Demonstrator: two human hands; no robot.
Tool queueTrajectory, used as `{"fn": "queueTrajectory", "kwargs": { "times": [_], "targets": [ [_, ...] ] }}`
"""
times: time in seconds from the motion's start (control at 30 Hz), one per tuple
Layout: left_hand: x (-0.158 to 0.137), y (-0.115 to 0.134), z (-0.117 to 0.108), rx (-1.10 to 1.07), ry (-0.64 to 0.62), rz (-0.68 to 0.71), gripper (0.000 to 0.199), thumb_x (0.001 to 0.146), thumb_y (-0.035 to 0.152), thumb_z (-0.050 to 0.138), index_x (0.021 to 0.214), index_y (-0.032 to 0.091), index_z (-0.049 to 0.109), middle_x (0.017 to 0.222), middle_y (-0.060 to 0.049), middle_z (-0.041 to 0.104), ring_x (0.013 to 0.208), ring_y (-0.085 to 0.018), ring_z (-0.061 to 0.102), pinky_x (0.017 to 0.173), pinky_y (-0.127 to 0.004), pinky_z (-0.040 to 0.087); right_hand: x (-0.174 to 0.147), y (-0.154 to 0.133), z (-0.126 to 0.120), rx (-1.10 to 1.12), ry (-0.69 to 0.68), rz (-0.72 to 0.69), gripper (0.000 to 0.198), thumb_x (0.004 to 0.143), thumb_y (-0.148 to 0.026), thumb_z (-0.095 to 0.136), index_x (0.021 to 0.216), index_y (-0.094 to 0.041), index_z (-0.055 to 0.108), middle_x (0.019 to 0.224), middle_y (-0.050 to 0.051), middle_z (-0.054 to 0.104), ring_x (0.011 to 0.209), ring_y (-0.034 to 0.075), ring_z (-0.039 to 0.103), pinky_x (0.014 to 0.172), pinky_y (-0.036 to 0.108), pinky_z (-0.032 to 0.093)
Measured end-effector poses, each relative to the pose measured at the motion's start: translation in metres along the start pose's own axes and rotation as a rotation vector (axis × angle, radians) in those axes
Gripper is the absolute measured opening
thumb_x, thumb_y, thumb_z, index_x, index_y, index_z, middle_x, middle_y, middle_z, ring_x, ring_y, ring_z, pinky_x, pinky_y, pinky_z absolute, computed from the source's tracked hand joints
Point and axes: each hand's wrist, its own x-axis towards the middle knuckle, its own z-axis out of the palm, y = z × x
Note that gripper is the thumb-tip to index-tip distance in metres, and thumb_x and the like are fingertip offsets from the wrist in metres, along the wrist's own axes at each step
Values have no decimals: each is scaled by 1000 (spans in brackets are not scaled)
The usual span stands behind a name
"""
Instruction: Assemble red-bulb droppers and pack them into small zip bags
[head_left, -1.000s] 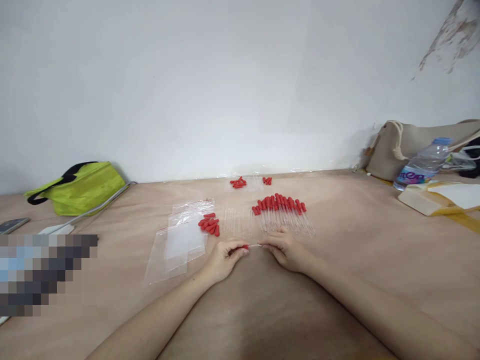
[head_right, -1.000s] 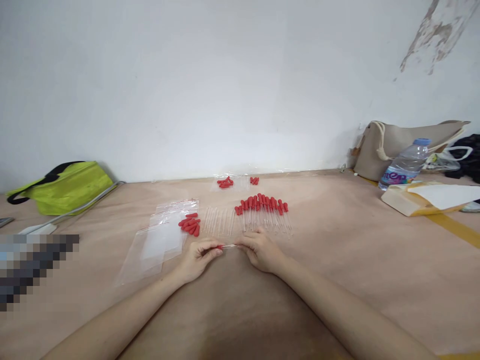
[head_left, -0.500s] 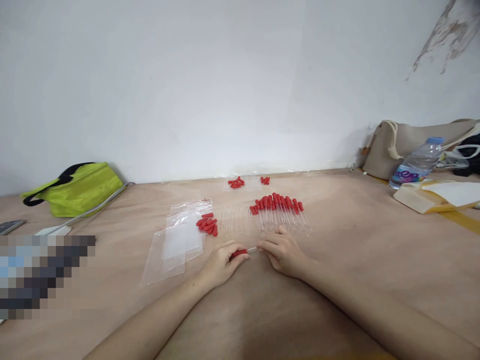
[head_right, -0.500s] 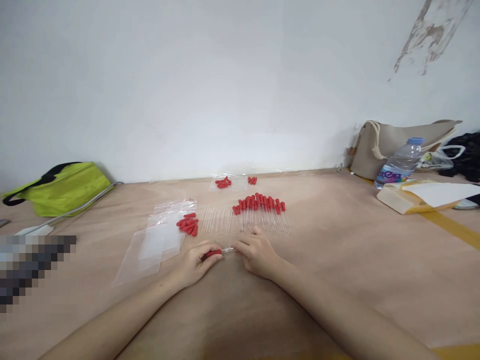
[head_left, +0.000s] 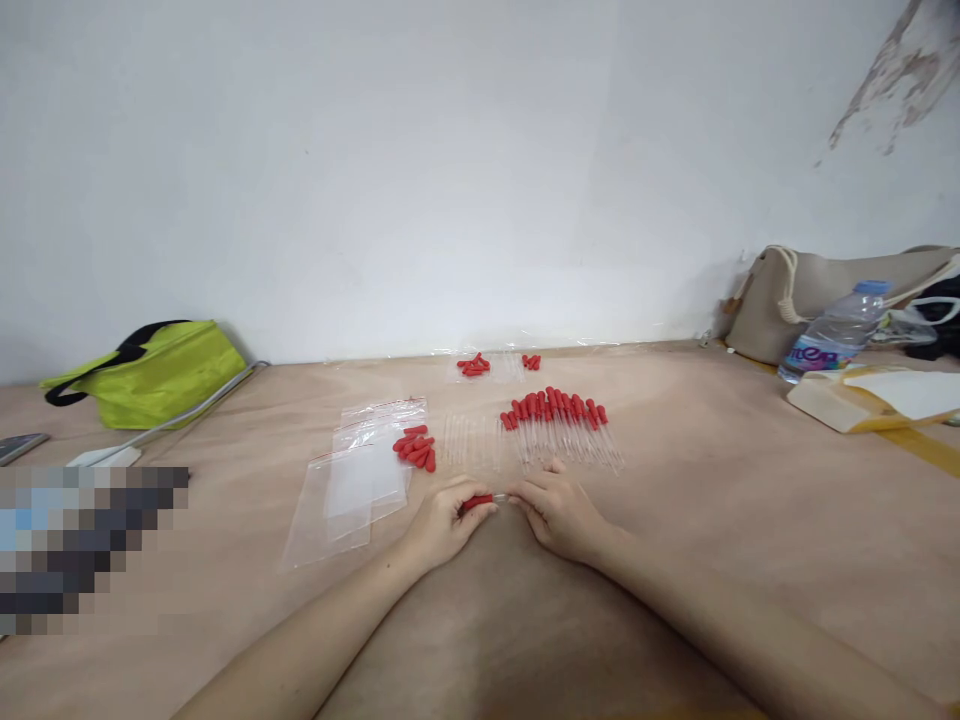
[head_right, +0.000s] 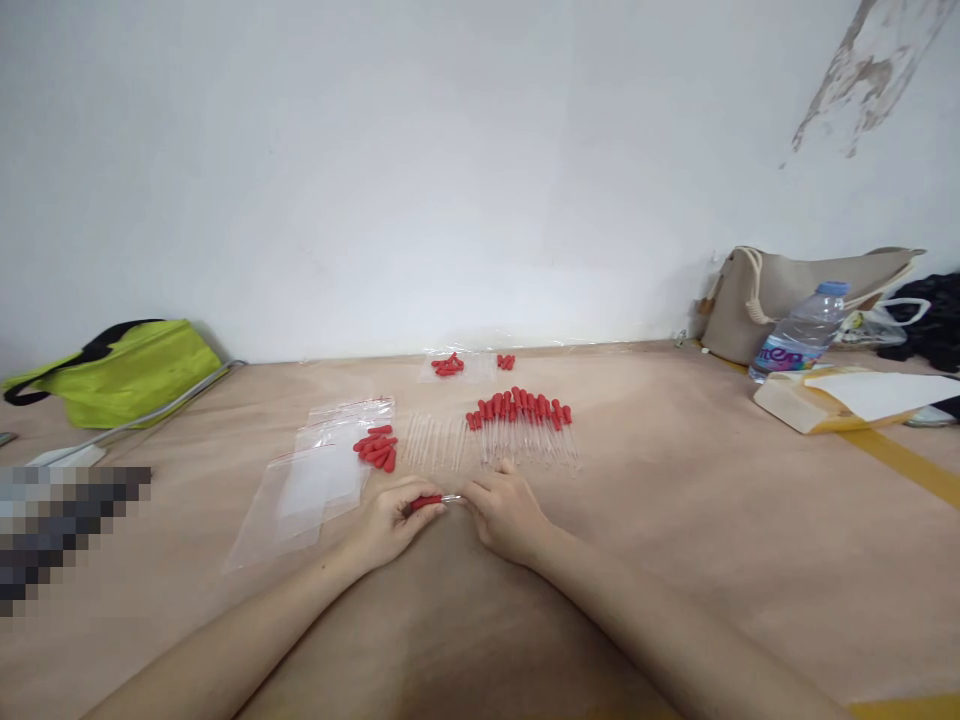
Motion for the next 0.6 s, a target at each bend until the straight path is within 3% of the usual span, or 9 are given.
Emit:
{"fn": "queueTrajectory", "kwargs": {
  "times": [0.1, 0.2, 0.33, 0.43, 0.5, 0.6],
  "targets": [
    [2, -3, -3, -43, 26, 32, 22, 86, 26, 46, 96, 19, 64, 85, -4, 62, 77, -14, 57, 70, -24, 44, 5, -5, -8, -102, -39, 44, 17, 85, -21, 43, 86, -19, 61, 75, 4, 62, 75, 16, 51, 70, 32, 25],
    [4, -9, -4, -43, 86, -17, 29, 89, 27, 40, 110, 20, 59, 96, -6, 61, 88, -17, 56, 79, -29, 43, 9, -5, -14, -171, -95, 131, 17, 81, -22, 47, 73, -18, 61, 74, 6, 62, 77, 18, 51, 68, 32, 26],
    [5, -17, -2, -84, 212, -157, 36, 84, 30, 47, 118, 18, 49, 102, -7, 58, 85, -17, 56, 75, -30, 45, 23, 14, -19, 5, -117, 497, 24, 82, -26, 43, 69, -18, 61, 69, 3, 63, 65, 14, 53, 61, 27, 29],
    [5, -15, -2, -101, 114, -176, 24, 81, 30, 51, 99, 17, 59, 86, -5, 64, 73, -15, 58, 66, -26, 45, 43, 31, -17, 46, -101, 750, 30, 81, -35, 42, 64, -19, 61, 65, 2, 64, 62, 14, 55, 58, 25, 30],
    [4, -10, -4, -72, 5, -137, 19, 82, 29, 50, 86, 18, 64, 77, -3, 66, 70, -15, 58, 64, -24, 44, 57, 38, -12, -36, -106, 818, 33, 80, -39, 44, 60, -19, 61, 64, 3, 64, 65, 17, 57, 61, 27, 31],
    [2, -1, -6, -30, -99, -92, 21, 82, 30, 48, 81, 18, 66, 74, -2, 66, 64, -13, 56, 58, -22, 41, 70, 41, 1, -164, -152, 862, 34, 80, -40, 43, 61, -19, 62, 68, 6, 66, 72, 20, 59, 68, 31, 30]
  ]
}}
